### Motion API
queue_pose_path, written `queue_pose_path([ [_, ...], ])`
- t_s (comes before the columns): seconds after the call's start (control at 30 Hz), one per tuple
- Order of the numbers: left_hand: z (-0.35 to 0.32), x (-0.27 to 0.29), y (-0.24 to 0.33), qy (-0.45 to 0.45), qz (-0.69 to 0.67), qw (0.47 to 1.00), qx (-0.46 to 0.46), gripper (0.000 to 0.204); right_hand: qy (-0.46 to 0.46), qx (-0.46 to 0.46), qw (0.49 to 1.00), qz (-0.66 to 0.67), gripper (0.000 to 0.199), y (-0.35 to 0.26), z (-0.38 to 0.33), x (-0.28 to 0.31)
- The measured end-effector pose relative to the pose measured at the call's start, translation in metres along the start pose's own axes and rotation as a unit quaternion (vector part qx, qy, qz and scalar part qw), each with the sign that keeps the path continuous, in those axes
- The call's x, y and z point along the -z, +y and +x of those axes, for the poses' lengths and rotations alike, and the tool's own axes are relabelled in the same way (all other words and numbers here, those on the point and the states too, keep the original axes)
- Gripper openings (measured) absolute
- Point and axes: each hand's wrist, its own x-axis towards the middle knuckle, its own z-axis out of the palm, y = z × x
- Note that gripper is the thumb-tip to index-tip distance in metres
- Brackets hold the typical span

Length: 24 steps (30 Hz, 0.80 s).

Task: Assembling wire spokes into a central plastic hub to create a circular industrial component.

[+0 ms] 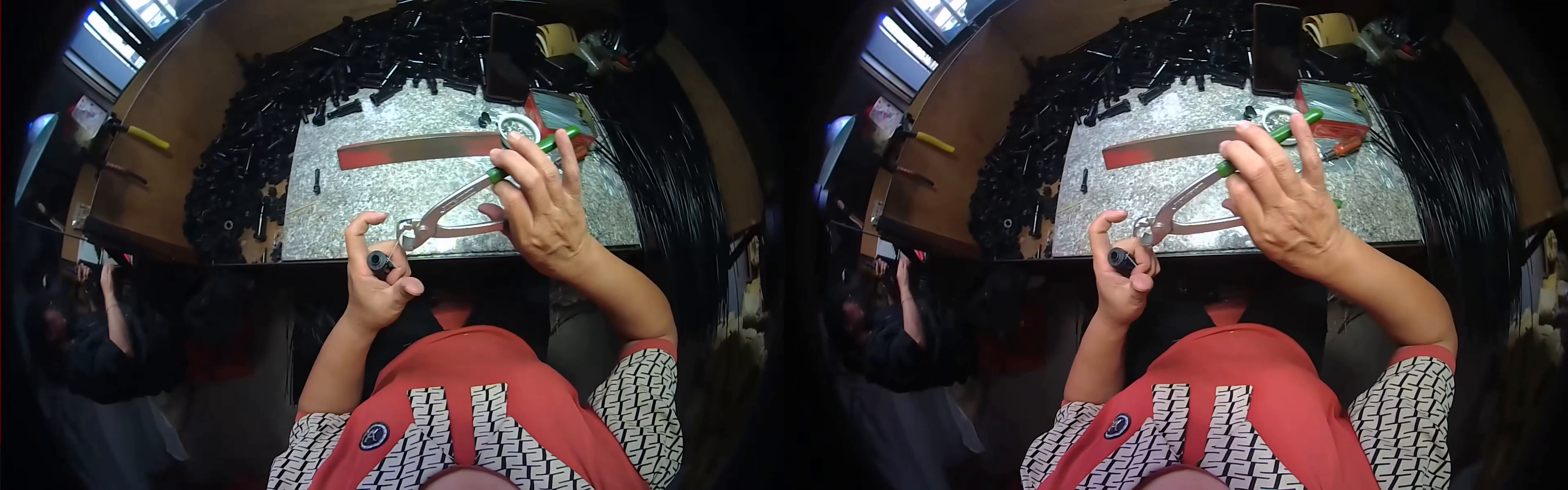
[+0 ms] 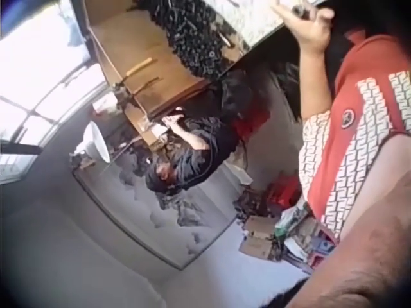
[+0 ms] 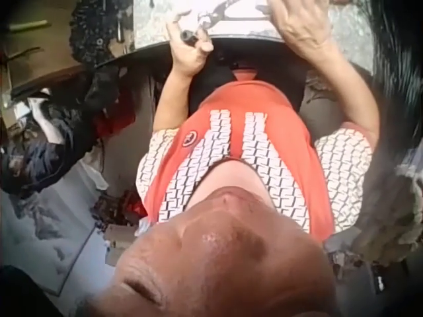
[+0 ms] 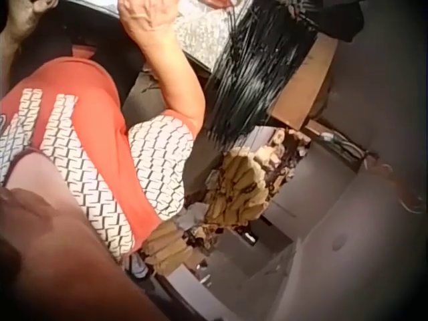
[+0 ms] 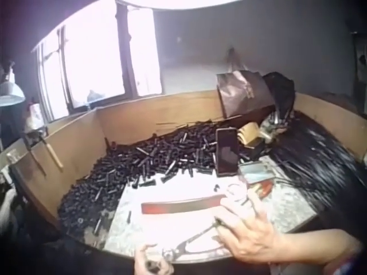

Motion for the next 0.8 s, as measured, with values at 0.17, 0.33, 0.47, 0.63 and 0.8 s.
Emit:
queue_pose_path([
  [0.17, -0.002, -0.005, 0.005, 0.037, 0.007, 0.999, 0.032, 0.087, 0.007, 0.019, 1.0, -0.001, 0.022, -0.006, -0.004, 0.001],
  [0.33, -0.002, -0.012, 0.003, 0.067, 0.021, 0.997, 0.019, 0.073, -0.007, 0.005, 1.0, 0.024, 0.024, -0.007, -0.006, 0.003],
  [0.47, -0.002, -0.016, 0.008, 0.083, 0.036, 0.996, 0.016, 0.067, 0.006, 0.012, 1.0, 0.019, 0.026, -0.01, -0.008, 0.003],
  [0.63, 0.001, -0.019, 0.012, 0.104, 0.109, 0.988, -0.027, 0.062, 0.003, 0.012, 1.0, 0.014, 0.026, -0.013, -0.015, 0.005],
  [0.8, -0.001, -0.012, 0.016, 0.084, 0.072, 0.993, 0.029, 0.068, -0.024, 0.063, 0.997, 0.036, 0.012, -0.017, -0.016, 0.015],
])
